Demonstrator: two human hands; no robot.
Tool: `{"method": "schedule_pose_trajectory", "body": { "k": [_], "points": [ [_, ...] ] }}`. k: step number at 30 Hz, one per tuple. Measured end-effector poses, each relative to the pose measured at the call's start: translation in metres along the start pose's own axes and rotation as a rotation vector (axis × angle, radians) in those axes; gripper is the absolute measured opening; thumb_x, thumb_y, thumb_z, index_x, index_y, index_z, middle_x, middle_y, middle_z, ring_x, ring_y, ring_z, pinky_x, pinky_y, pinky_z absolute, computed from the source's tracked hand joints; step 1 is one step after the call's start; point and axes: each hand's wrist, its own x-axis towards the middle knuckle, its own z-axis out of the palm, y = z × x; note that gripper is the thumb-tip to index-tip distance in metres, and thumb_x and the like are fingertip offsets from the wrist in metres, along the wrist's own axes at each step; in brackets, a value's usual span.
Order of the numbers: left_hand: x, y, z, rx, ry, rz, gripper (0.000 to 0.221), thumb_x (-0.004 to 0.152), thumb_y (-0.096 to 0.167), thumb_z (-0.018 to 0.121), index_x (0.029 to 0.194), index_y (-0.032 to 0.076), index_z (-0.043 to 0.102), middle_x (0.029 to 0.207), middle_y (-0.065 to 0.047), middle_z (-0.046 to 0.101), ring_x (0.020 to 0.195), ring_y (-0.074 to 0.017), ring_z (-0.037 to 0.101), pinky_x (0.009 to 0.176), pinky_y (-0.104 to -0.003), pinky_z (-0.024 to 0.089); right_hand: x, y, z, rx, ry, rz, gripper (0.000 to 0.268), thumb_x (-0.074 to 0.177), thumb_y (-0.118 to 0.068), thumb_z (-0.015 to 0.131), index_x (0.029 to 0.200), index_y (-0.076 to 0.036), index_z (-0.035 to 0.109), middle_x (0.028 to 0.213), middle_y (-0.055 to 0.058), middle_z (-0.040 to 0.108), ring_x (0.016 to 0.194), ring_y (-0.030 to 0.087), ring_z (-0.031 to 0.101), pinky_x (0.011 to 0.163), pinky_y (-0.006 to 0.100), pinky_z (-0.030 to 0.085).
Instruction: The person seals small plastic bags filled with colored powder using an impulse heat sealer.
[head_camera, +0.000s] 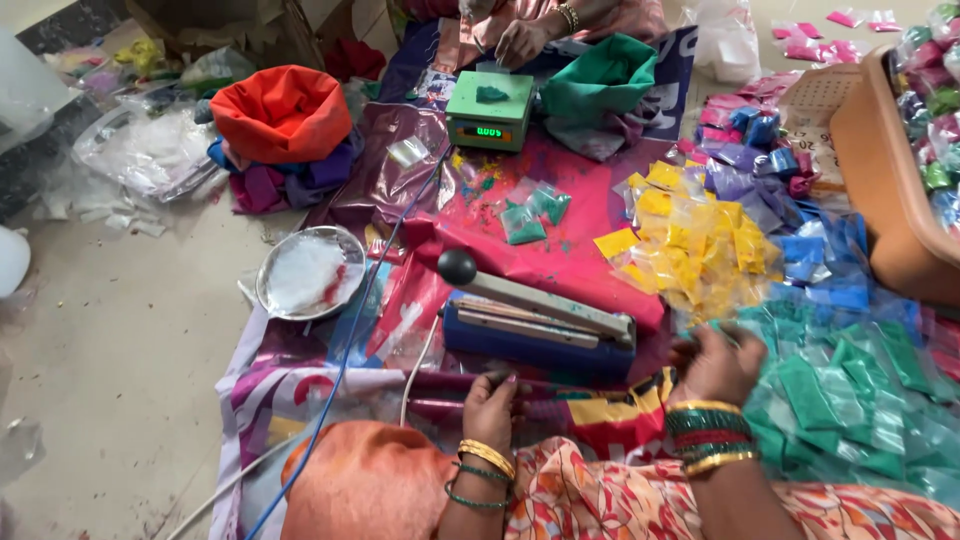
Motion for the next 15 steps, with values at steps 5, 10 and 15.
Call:
{"method": "schedule_pose_trajectory", "body": {
  "k": [5, 10, 15],
  "points": [
    [0.003, 0.018, 0.016, -0.002, -0.014, 0.016, 0.017, 0.097, 0.02, 0.07, 0.085, 0.01, 0.062, 0.066, 0.0, 0.061, 0.053, -0.0091, 0.053, 0.046, -0.024, 0.039, 0.073, 0.06, 0.095, -0.545, -0.585, -0.054, 0.023, 0.087, -0.01, 0.075, 0.106, -0.002, 0.064, 0.091, 0.011, 0.069, 0.07, 0.023, 0.067, 0.055, 0.035, 0.057],
    [-0.004, 0.031, 0.023, -0.079, 0.029, -0.066, 0.02, 0.096, 0.022, 0.072, 0.083, 0.012, 0.06, 0.065, 0.003, 0.058, 0.048, -0.0057, 0.047, 0.042, -0.022, 0.029, 0.149, 0.146, 0.187, -1.244, -1.002, -0.775, 0.04, 0.075, -0.022, 0.086, 0.111, -0.014, 0.072, 0.117, 0.019, 0.061, 0.103, 0.042, 0.065, 0.091, 0.05, 0.056],
    [0.027, -0.012, -0.004, 0.01, -0.055, -0.039, 0.012, 0.09, 0.017, 0.068, 0.085, 0.007, 0.066, 0.048, -0.007, 0.057, 0.032, -0.0097, 0.039, 0.033, -0.025, 0.024, 0.159, 0.167, 0.281, -1.701, -1.228, -0.679, 0.076, 0.083, -0.009, 0.071, 0.149, -0.032, 0.042, 0.168, 0.007, 0.027, 0.113, 0.041, 0.066, 0.086, 0.052, 0.057]
  ]
}}
